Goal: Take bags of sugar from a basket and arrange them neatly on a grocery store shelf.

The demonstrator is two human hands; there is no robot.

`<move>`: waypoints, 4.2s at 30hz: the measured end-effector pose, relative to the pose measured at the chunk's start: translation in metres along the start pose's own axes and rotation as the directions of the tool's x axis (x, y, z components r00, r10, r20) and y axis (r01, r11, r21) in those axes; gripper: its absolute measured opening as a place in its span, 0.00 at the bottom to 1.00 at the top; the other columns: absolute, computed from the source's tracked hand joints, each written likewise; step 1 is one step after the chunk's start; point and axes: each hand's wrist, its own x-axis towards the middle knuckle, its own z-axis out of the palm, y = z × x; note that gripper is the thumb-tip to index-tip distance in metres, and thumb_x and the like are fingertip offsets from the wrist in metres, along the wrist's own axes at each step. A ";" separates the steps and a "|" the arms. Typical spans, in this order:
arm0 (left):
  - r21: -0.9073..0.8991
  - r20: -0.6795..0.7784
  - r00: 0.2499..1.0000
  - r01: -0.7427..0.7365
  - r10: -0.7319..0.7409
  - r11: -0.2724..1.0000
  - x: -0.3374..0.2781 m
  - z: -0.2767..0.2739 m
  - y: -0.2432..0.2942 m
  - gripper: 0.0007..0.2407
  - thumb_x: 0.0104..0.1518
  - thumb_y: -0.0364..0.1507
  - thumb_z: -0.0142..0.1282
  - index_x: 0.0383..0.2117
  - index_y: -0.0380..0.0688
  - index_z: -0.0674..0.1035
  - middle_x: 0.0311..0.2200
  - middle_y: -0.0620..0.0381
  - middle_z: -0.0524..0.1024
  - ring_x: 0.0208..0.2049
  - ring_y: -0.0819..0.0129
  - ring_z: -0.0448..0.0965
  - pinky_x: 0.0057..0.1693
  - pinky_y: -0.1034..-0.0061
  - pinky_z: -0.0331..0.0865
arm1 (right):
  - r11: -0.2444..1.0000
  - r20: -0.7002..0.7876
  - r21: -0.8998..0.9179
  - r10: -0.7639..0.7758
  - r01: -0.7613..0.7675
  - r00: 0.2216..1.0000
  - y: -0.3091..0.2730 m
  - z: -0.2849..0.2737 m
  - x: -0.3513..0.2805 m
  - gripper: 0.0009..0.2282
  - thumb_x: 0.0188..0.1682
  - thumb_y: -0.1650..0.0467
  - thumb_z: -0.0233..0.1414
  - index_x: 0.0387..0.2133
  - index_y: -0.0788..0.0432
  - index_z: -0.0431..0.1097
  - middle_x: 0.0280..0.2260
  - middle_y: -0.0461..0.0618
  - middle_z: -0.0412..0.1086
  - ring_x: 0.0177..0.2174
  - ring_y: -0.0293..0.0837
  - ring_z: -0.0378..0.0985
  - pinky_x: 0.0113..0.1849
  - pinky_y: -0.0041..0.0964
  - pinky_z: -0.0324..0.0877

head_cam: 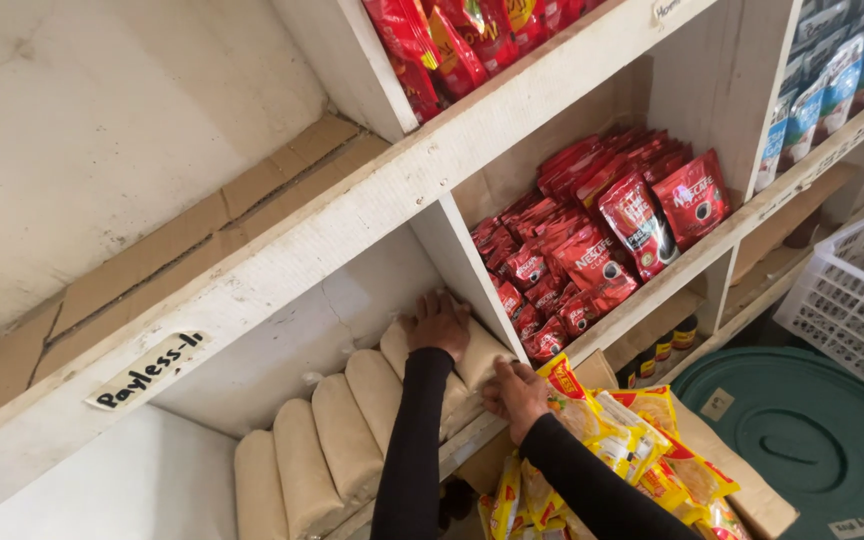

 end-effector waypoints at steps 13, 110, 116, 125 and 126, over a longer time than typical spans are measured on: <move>-0.099 -0.268 0.963 -0.064 0.035 0.993 -0.120 -0.039 -0.004 0.28 0.63 0.48 0.43 0.64 0.41 0.65 0.66 0.43 0.59 0.68 0.44 0.54 0.63 0.29 0.43 | 0.997 0.274 0.072 0.015 -0.036 0.962 0.011 -0.039 -0.051 0.17 0.52 0.73 0.46 0.55 0.64 0.62 0.44 0.60 0.74 0.39 0.53 0.79 0.42 0.47 0.75; -0.996 -0.082 0.839 -0.091 -0.538 0.009 -0.546 -0.097 -0.092 0.20 0.49 0.31 0.69 0.45 0.29 0.80 0.36 0.48 0.83 0.35 0.65 0.83 0.43 0.70 0.76 | 0.853 0.854 -0.407 0.229 0.326 0.468 0.118 -0.017 -0.379 0.21 0.44 0.67 0.66 0.48 0.66 0.75 0.40 0.48 0.79 0.39 0.35 0.77 0.44 0.35 0.75; -0.986 -0.151 0.858 -0.097 -0.492 0.134 -0.530 -0.112 -0.074 0.23 0.50 0.40 0.69 0.44 0.30 0.81 0.37 0.51 0.84 0.37 0.66 0.83 0.43 0.70 0.77 | 0.831 0.919 -0.298 0.116 0.469 0.377 0.088 0.002 -0.373 0.23 0.44 0.67 0.66 0.52 0.63 0.72 0.41 0.46 0.77 0.41 0.33 0.76 0.44 0.34 0.75; -0.996 -0.088 0.949 -0.082 -0.304 0.033 -0.537 -0.079 -0.043 0.24 0.52 0.40 0.65 0.49 0.34 0.76 0.41 0.53 0.82 0.41 0.70 0.81 0.48 0.73 0.75 | 0.944 0.776 -0.218 0.013 0.249 0.630 0.089 0.006 -0.346 0.17 0.46 0.68 0.63 0.47 0.63 0.76 0.37 0.47 0.80 0.36 0.36 0.80 0.40 0.35 0.77; -0.996 -0.085 0.950 -0.079 -0.300 0.034 -0.537 -0.080 -0.043 0.24 0.52 0.40 0.65 0.49 0.34 0.76 0.41 0.53 0.82 0.41 0.70 0.81 0.48 0.73 0.75 | 0.945 0.774 -0.216 0.011 0.247 0.633 0.092 0.007 -0.343 0.17 0.46 0.68 0.63 0.47 0.63 0.76 0.37 0.47 0.80 0.36 0.36 0.80 0.40 0.35 0.77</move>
